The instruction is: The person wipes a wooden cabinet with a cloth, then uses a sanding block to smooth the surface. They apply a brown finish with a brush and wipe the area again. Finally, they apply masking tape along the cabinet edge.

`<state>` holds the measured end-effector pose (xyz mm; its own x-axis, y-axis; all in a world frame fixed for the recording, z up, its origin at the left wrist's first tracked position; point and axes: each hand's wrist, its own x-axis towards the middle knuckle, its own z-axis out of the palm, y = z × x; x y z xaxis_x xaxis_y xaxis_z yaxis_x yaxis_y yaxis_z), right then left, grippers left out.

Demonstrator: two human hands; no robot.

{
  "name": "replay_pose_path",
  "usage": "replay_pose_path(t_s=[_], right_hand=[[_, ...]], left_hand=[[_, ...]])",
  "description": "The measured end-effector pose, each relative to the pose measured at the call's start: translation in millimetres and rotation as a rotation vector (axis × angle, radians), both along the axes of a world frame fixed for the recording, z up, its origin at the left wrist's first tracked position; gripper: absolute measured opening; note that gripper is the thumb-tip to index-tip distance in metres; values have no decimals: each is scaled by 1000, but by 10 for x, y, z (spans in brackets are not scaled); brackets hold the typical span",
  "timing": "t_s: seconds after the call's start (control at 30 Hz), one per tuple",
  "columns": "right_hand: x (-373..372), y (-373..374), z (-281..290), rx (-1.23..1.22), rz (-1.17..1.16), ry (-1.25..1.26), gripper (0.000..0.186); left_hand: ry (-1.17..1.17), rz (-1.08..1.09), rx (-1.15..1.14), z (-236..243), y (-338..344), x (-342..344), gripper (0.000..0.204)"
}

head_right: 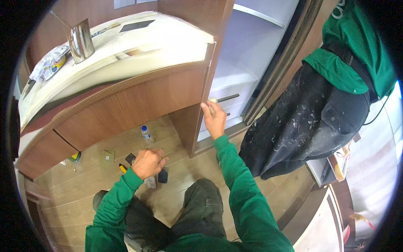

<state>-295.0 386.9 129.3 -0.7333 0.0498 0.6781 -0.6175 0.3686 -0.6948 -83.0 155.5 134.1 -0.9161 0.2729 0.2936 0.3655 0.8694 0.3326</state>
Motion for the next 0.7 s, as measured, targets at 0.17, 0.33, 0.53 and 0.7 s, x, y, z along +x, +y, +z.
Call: replay_pose_path(t_s=[0.17, 0.33, 0.53, 0.7], right_hand=[[191, 26, -423, -172, 55, -344, 28], [190, 53, -256, -308, 43, -467, 32], [-147, -109, 89, -234, -28, -132, 31], [32, -145, -324, -17, -169, -17, 32]], left_hand=[[5, -24, 6, 123, 15, -104, 27], [-39, 47, -59, 332, -31, -174, 26], [-42, 36, -37, 426, 93, -229, 25], [-26, 28, -12, 395, 72, -164, 24]])
